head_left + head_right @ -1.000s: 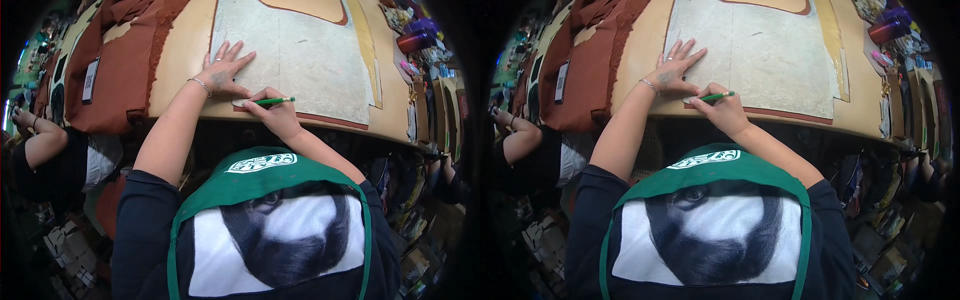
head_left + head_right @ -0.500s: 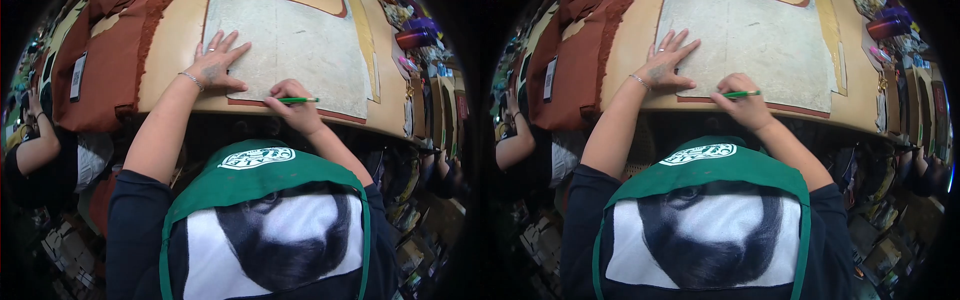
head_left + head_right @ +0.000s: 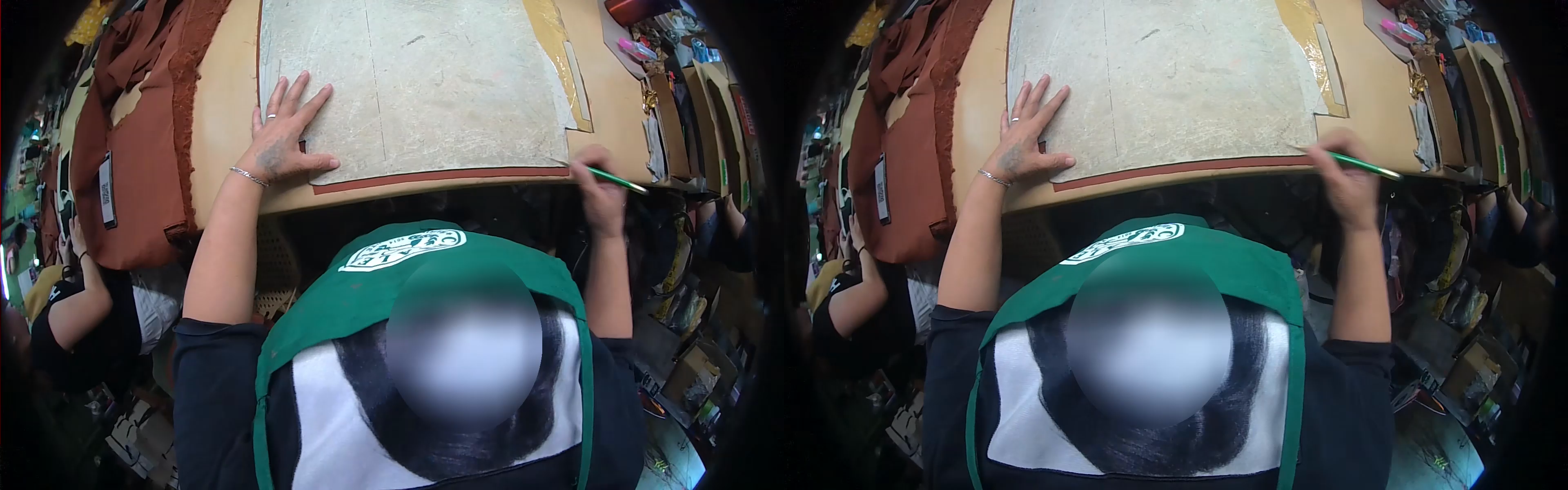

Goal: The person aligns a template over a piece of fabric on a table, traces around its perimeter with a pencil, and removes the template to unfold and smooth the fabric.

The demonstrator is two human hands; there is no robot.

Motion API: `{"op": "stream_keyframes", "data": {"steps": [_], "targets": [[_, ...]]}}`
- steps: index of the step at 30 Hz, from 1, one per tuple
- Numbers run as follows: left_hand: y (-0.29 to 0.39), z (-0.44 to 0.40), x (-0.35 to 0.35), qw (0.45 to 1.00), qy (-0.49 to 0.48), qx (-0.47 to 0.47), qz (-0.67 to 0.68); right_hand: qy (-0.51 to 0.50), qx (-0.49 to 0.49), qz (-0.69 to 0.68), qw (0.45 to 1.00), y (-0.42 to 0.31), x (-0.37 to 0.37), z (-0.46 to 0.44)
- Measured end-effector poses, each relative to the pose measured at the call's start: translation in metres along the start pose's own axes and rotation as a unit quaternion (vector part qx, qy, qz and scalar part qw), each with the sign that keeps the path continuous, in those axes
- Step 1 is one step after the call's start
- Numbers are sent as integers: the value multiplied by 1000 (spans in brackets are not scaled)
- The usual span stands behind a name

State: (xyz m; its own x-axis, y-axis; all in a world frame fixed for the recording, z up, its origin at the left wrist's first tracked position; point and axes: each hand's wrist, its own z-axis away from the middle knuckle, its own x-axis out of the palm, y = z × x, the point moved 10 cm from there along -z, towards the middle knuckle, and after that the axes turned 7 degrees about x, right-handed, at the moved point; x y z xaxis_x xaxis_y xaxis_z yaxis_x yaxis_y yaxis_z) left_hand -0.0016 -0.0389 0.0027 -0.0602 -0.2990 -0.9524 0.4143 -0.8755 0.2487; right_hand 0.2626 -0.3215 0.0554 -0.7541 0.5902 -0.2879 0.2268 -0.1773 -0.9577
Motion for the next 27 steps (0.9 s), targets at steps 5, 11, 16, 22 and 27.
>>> {"op": "stream_keyframes", "data": {"steps": [5,11,16,22,27], "targets": [[-1,0,2,1000,2,1,-5,-153,4,-20,988,-22,173,3],[0,1,1,999,23,21,-17,-216,-79,-14,973,-51,263,4],[-1,2,3,1000,20,18,-13,-211,-120,3,970,-59,278,5],[-1,3,1,1000,13,11,-7,-192,-140,16,971,-63,278,3],[-1,1,2,1000,7,8,-14,-211,-162,57,962,-54,225,-9]]}}
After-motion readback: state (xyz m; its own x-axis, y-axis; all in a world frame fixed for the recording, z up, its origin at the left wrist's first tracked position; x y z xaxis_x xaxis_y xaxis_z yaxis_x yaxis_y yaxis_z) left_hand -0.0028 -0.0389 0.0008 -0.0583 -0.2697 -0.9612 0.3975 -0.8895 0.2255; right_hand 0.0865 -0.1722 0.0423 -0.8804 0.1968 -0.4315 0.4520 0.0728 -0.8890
